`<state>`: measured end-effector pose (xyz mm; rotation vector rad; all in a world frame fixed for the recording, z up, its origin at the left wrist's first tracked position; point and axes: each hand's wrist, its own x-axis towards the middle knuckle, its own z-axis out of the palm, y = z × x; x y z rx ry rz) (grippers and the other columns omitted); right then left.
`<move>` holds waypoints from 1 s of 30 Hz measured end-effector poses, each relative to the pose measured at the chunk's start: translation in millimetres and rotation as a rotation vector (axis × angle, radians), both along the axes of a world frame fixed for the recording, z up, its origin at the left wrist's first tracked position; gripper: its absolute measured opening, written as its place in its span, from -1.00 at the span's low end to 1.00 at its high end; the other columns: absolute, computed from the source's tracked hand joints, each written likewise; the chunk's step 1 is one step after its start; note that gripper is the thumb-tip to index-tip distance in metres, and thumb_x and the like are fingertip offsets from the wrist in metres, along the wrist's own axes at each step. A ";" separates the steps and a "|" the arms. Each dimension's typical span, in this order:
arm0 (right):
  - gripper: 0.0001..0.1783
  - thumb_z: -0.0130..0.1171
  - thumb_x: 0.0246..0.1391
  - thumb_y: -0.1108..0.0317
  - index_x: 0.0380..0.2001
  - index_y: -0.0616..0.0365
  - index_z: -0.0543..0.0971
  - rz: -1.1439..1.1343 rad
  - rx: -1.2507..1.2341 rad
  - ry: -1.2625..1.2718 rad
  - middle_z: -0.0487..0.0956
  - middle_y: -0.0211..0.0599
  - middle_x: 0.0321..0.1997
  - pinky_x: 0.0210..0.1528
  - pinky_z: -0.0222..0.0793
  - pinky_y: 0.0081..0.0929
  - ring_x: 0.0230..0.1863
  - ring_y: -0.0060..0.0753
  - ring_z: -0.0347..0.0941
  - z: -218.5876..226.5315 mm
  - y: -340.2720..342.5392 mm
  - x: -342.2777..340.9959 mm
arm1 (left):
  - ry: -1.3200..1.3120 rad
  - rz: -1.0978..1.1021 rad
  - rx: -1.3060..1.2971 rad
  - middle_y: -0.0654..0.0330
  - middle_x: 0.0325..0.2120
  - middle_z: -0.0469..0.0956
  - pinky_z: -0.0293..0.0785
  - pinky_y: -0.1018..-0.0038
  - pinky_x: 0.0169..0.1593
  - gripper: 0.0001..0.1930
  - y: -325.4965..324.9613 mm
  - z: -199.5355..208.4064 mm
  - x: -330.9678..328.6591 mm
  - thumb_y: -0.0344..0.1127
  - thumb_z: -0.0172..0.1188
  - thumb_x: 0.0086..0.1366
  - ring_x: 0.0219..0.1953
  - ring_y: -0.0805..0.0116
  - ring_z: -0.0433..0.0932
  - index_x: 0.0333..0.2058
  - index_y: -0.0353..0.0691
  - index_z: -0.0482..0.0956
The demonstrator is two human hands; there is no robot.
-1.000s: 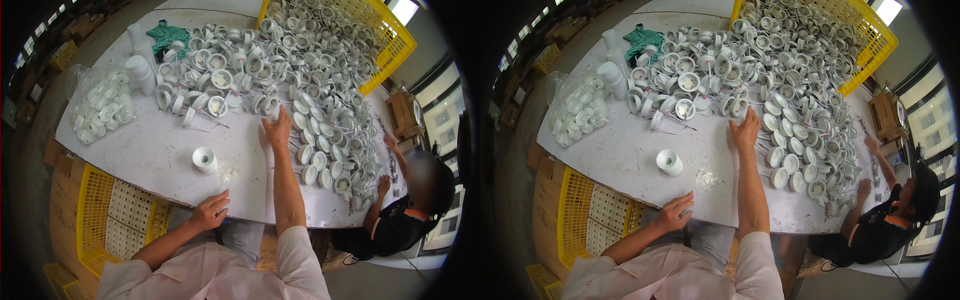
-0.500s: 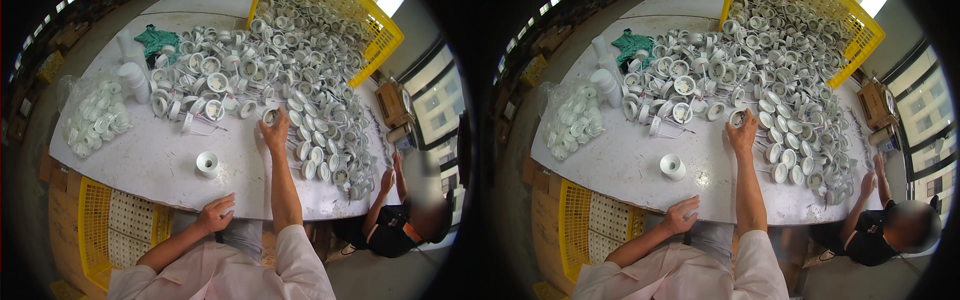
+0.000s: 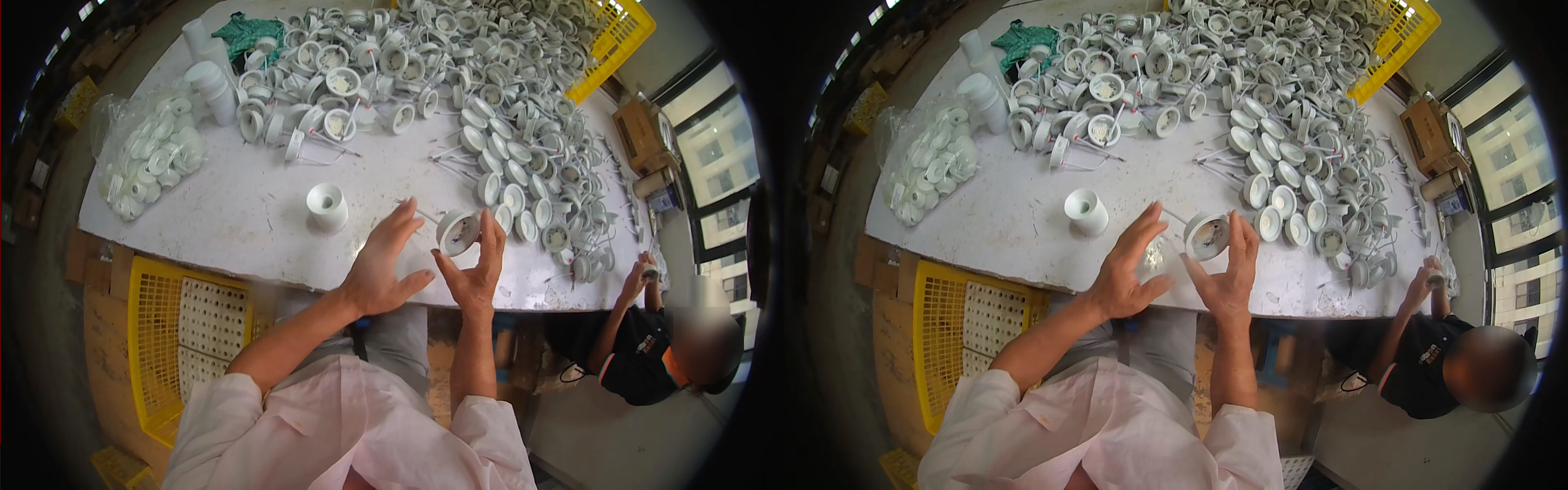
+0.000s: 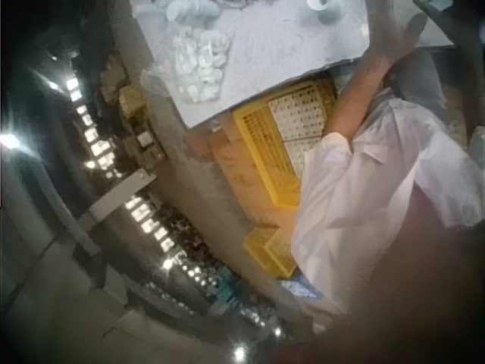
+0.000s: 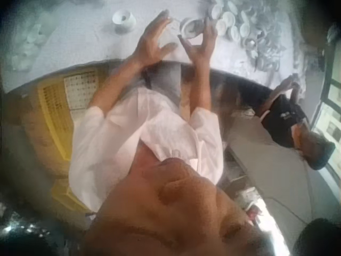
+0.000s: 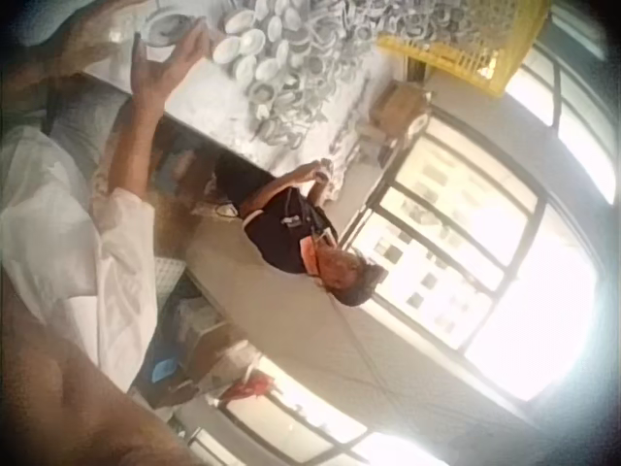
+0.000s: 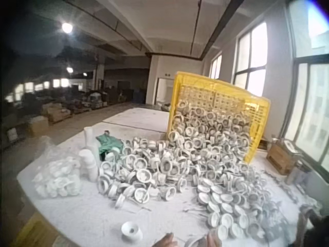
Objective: The person assembles LED light fixtures by fitting plastic caps onto the light bases and arranging the components on the table by hand.
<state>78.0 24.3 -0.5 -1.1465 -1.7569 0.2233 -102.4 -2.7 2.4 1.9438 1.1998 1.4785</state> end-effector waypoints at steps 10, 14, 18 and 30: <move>0.08 0.50 -0.45 0.55 0.27 0.21 0.23 0.317 -0.194 0.022 0.40 -0.05 0.15 0.15 0.36 -0.30 0.20 -0.08 0.31 -2.9 -40.2 7.7 | -0.134 -0.461 -0.499 -0.02 -0.18 0.60 0.42 0.35 0.00 -0.52 -11.3 -23.2 -5.4 -0.05 0.19 0.24 -0.10 0.20 0.56 -0.02 -0.32 0.51; -0.20 0.37 -0.17 0.52 0.21 0.28 0.31 0.419 -0.494 0.521 0.46 -0.14 0.08 -0.03 0.41 -0.51 0.05 -0.37 0.40 -15.9 -41.9 2.4 | -0.282 -0.417 -0.536 0.08 -0.20 0.61 0.42 0.42 -0.04 -0.50 -22.5 -35.2 -11.5 0.00 0.09 0.32 -0.14 0.39 0.52 -0.02 -0.36 0.50; -0.62 0.11 0.15 0.49 0.06 0.35 0.48 0.277 -0.730 0.659 0.55 -0.27 -0.08 -0.17 0.38 -0.66 -0.16 -0.59 0.45 -29.7 -32.9 -9.8 | -0.323 -0.417 -0.667 0.11 -0.19 0.61 0.41 0.46 -0.04 -0.49 -25.2 -34.3 -18.2 0.02 0.09 0.33 -0.15 0.45 0.50 -0.02 -0.37 0.50; -0.74 0.08 0.18 0.48 -0.09 0.38 0.50 0.114 -0.665 0.922 0.57 -0.23 -0.17 -0.13 0.39 -0.62 -0.16 -0.58 0.46 -48.7 -40.4 -49.7 | -0.039 -0.010 -0.262 0.04 -0.29 0.61 0.49 0.41 -0.14 -0.59 -31.4 -43.5 -5.8 -0.21 0.35 0.15 -0.25 0.30 0.60 -0.13 -0.39 0.52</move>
